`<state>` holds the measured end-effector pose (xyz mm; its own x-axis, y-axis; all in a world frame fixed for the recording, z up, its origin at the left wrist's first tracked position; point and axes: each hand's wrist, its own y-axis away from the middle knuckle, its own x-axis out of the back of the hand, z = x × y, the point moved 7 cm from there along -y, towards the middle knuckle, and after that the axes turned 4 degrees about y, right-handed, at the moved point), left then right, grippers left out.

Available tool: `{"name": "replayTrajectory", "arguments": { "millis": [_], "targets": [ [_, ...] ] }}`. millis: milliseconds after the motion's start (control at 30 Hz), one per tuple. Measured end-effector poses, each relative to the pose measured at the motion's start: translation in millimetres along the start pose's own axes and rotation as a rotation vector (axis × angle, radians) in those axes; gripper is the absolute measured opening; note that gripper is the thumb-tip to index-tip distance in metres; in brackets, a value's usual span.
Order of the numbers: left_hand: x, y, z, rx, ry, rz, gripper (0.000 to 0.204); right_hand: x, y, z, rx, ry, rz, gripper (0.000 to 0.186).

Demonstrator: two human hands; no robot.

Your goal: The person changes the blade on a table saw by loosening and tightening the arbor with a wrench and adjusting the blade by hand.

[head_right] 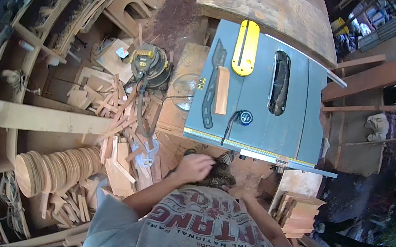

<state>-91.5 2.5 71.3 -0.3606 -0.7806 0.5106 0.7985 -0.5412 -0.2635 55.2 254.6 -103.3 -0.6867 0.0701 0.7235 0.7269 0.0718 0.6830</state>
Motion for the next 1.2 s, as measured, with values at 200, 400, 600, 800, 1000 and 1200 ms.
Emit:
{"name": "replayTrajectory", "arguments": {
  "millis": [200,400,600,800,1000,1200],
  "targets": [
    [44,151,-167,0.896,-0.277,-0.381,0.041,256,36,-147,0.313,-0.516,0.592,0.027],
    [48,332,-282,1.178,0.134,0.448,0.044,305,-57,-199,0.296,-0.233,0.851,0.036],
    [-3,374,-247,1.099,-0.148,-0.163,0.043,309,-70,-178,0.052,-0.418,0.726,0.067],
    [-2,363,-230,1.181,0.274,0.097,0.033,291,-89,-152,-0.119,-0.849,0.837,0.077],
    [52,225,-221,0.942,-0.056,0.304,0.033,323,-34,-116,0.195,-1.681,0.522,0.063],
    [90,43,-161,0.678,0.080,0.540,0.023,331,67,31,0.280,-1.668,0.767,0.065]
  ]
}}
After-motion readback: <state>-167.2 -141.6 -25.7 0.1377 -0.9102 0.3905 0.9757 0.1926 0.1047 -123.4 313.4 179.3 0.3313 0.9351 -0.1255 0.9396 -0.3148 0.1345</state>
